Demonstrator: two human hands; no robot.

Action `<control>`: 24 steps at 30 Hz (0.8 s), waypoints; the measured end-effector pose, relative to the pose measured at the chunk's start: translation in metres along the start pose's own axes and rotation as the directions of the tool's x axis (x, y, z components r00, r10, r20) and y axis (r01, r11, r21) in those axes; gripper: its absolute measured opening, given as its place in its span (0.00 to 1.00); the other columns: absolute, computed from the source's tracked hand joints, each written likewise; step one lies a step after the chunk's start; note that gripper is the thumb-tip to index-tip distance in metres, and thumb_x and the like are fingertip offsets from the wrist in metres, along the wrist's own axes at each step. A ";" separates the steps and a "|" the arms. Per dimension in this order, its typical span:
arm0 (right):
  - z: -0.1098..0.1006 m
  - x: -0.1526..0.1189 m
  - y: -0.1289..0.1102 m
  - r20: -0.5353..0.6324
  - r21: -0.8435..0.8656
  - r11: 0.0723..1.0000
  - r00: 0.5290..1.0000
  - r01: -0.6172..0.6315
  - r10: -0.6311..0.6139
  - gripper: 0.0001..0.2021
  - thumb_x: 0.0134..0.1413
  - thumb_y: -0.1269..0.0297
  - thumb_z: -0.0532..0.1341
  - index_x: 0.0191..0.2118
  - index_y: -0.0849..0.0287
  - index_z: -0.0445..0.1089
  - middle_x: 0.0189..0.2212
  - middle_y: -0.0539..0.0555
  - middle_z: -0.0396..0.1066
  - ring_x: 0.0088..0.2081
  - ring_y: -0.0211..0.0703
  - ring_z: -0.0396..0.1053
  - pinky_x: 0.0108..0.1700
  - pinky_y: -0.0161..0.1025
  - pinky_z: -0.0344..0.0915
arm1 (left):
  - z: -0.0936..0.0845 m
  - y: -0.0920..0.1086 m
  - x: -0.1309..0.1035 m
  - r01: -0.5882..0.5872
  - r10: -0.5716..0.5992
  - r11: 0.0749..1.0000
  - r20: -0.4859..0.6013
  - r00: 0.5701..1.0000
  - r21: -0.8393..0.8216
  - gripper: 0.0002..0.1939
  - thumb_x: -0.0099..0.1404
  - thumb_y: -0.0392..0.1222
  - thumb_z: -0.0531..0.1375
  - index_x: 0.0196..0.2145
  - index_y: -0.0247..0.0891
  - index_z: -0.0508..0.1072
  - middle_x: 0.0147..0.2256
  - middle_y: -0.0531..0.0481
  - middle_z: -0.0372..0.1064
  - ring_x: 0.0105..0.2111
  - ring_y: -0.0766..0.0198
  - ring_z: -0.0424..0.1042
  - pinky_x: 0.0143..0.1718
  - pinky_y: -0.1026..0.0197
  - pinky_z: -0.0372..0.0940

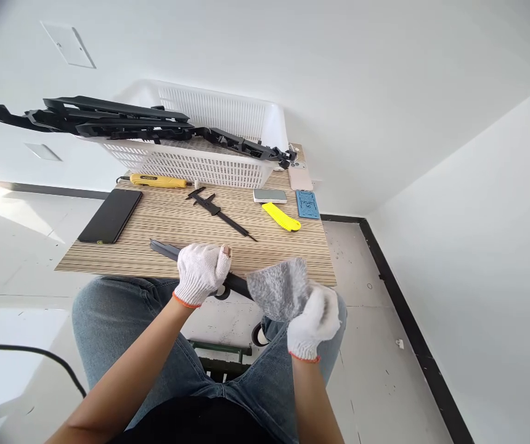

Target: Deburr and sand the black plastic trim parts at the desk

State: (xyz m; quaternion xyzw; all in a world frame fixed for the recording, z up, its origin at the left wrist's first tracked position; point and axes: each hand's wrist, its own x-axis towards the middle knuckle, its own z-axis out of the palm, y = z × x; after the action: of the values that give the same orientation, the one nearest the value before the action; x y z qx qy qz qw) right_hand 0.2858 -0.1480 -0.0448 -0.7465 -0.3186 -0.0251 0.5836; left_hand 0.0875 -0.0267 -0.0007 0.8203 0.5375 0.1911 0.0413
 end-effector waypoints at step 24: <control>0.014 -0.017 0.036 0.164 -0.232 0.806 0.839 0.544 -0.519 0.20 0.67 0.58 0.55 0.53 0.58 0.82 0.55 0.65 0.78 0.61 0.64 0.72 0.67 0.69 0.63 | -0.008 -0.003 0.006 0.094 -0.103 0.992 0.120 0.987 0.082 0.38 0.78 0.54 0.41 0.27 0.35 0.84 0.23 0.34 0.76 0.29 0.46 0.77 0.28 0.56 0.48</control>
State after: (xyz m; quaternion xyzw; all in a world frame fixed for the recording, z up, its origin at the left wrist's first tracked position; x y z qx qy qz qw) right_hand 0.2855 -0.1471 -0.0875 -0.6999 -0.5349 -0.1961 0.4307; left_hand 0.0841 -0.0210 0.0076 0.8039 0.5807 0.1171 0.0529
